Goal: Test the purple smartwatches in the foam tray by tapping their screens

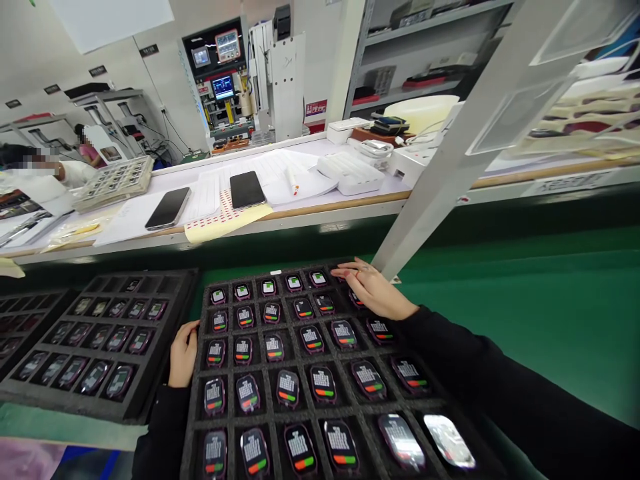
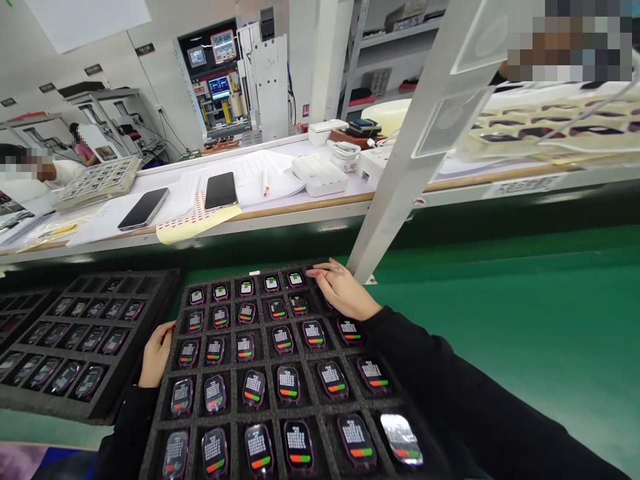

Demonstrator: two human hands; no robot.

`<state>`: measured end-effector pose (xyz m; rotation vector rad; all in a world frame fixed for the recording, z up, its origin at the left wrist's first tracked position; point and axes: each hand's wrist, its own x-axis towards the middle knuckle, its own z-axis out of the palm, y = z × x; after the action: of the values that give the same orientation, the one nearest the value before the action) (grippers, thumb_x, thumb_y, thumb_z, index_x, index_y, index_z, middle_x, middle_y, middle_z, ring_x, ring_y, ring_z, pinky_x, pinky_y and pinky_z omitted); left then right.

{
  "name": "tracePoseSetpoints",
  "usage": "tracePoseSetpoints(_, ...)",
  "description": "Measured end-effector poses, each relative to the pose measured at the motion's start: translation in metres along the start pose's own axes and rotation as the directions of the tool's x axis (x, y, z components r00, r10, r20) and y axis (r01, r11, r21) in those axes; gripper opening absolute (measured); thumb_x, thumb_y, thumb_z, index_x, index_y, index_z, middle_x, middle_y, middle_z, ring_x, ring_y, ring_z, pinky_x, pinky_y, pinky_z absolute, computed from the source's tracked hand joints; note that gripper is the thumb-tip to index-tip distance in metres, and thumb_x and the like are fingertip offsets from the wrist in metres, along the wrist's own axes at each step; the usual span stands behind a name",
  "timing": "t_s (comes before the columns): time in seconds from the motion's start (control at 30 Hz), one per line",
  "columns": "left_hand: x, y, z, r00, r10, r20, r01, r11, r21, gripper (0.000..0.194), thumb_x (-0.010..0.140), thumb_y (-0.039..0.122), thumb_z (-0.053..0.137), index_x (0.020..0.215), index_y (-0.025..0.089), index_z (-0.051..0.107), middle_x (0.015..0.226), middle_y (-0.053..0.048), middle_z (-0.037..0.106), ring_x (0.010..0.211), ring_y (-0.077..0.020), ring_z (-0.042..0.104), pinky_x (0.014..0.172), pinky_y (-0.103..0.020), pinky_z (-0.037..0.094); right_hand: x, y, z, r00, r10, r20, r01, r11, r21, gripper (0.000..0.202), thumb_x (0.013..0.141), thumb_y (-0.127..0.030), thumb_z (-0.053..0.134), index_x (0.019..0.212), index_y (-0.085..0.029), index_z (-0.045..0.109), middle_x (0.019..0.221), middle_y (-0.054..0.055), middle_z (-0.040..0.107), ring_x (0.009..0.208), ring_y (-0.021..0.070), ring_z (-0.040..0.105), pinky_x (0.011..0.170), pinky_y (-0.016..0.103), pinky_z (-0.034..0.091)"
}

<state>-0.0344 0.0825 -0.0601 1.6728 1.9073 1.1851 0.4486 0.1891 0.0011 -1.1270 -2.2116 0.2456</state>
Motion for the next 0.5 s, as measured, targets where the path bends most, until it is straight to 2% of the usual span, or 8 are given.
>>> tracePoseSetpoints(0.23, 0.0, -0.003, 0.001, 1.0, 0.018, 0.002, -0.018, 1.0, 0.006, 0.029, 0.097, 0.038, 0.061, 0.113, 0.015, 0.065, 0.116, -0.009, 0.067, 0.106, -0.0236, 0.065, 0.094, -0.047, 0.055, 0.014, -0.016, 0.018, 0.988, -0.099, 0.117, 0.097, 0.995, 0.024, 0.045, 0.108, -0.028, 0.029, 0.118, -0.014, 0.071, 0.116, 0.014, 0.073, 0.12, 0.0311, 0.061, 0.114, 0.063, 0.035)
tracePoseSetpoints(0.33, 0.0, -0.004, 0.001, 1.0, 0.027, 0.001, -0.027, 1.0, 0.006, 0.029, 0.097, 0.038, 0.061, 0.114, 0.015, 0.065, 0.116, -0.009, 0.067, 0.106, -0.0234, 0.065, 0.093, -0.046, 0.055, 0.015, -0.014, 0.022, 0.985, -0.113, 0.131, 0.112, 0.994, 0.019, 0.042, 0.107, -0.026, 0.032, 0.116, -0.013, 0.07, 0.112, 0.015, 0.073, 0.118, 0.032, 0.062, 0.112, 0.065, 0.037)
tracePoseSetpoints(0.5, -0.001, -0.006, 0.002, 0.999, 0.042, 0.006, -0.043, 0.999, 0.008, 0.029, 0.097, 0.037, 0.061, 0.115, 0.015, 0.065, 0.117, -0.009, 0.067, 0.106, -0.0234, 0.065, 0.093, -0.046, 0.055, 0.019, -0.018, 0.019, 0.986, -0.118, 0.116, 0.117, 0.993, 0.011, 0.049, 0.106, -0.026, 0.026, 0.114, -0.014, 0.072, 0.112, 0.015, 0.073, 0.119, 0.0334, 0.062, 0.114, 0.068, 0.034)
